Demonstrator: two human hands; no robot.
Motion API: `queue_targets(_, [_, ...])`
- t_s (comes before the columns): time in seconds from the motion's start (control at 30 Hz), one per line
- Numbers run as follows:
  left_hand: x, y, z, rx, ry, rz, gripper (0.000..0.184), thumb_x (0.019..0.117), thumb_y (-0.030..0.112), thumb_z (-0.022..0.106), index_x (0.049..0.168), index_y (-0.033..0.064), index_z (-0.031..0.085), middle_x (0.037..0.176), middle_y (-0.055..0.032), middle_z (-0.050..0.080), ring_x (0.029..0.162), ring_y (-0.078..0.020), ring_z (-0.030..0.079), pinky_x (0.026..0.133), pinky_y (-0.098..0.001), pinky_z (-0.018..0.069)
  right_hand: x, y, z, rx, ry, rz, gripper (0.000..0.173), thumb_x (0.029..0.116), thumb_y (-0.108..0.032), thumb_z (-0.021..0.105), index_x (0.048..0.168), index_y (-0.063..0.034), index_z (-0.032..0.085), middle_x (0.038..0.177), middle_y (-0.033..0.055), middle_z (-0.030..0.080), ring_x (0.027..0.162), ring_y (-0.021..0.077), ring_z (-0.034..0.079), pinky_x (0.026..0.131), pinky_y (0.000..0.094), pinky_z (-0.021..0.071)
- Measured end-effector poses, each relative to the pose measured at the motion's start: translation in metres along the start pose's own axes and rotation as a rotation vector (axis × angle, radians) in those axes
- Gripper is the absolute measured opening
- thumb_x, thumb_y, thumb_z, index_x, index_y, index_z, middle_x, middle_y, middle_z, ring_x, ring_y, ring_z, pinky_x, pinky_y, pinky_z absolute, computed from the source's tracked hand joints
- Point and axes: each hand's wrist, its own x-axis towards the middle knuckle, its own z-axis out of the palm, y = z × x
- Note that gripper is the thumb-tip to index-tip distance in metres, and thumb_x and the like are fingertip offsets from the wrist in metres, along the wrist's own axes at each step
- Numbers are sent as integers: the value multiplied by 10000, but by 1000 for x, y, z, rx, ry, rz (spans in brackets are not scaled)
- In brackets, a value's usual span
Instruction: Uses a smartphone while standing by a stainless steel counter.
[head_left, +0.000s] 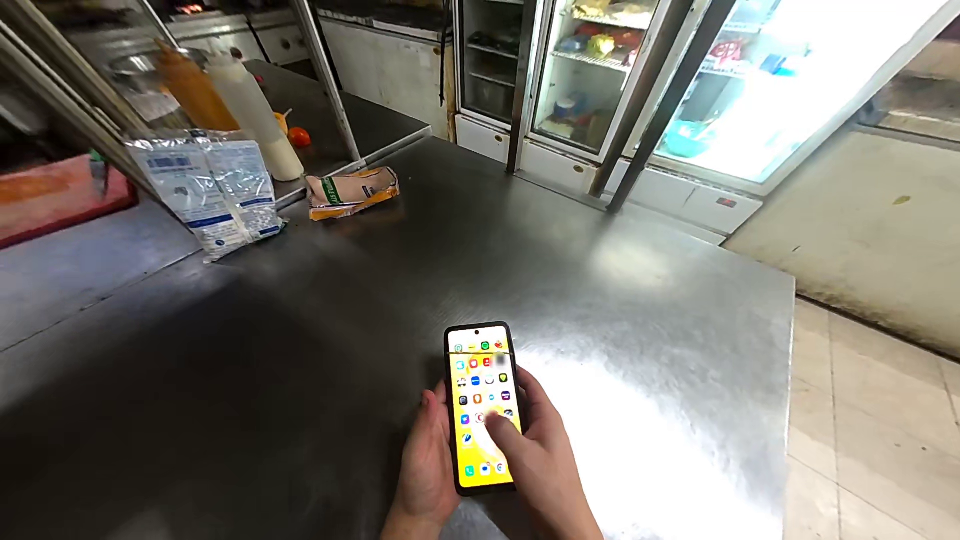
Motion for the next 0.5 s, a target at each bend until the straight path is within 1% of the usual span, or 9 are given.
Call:
queue_targets(0.07, [1,1,0,3,-4,3,1027,867,691,612,1518,-3,228,1306,-193,620,1163,-275,660,988,-455,556,1,1,0,-36,2,-13,592,837,-75,628,1398,36,478,1120,107,715,974,161,722,825,325,628])
queue_targets(0.1, [1,0,0,8,-10,2,1031,864,693,615,1522,-1,230,1308,-194,619,1166,-278,658,990,-458,554,1,1,-1,-34,6,-5,569,846,-60,600,1394,34,482,1117,108,715,966,159,723,818,324,628])
queue_targets(0.17, [1,0,0,10,-21,-2,1034,857,699,620,1523,4,243,1307,-194,622,1167,-289,659,988,-473,554,1,0,-2,11,17,10,504,890,-41,508,1388,35,495,1100,113,715,940,161,724,799,323,624])
queue_targets(0.2, [1,1,0,10,-25,-3,1035,853,699,624,1523,7,246,1308,-190,622,1169,-289,657,987,-478,554,1,-1,-2,42,22,14,496,903,-48,459,1390,37,500,1102,116,711,943,157,719,804,319,617])
queue_targets(0.27, [2,1,-2,-8,-46,1,1023,856,690,629,1523,13,248,1317,-185,618,1180,-292,651,994,-488,548,1,-2,-1,93,40,25,504,911,-68,404,1392,43,506,1116,116,698,958,144,703,821,306,599])
queue_targets(0.43, [1,2,0,9,-42,14,1009,869,689,611,1503,-5,245,1292,-162,636,1159,-263,664,984,-465,559,0,-3,2,123,69,27,505,904,-71,402,1383,47,509,1114,112,698,956,140,702,824,301,597])
queue_targets(0.5, [0,3,1,30,-46,8,1030,869,696,602,1517,-4,215,1304,-156,629,1168,-254,659,992,-452,556,0,-2,3,131,73,27,500,900,-73,400,1373,43,514,1098,119,701,934,150,709,802,310,606])
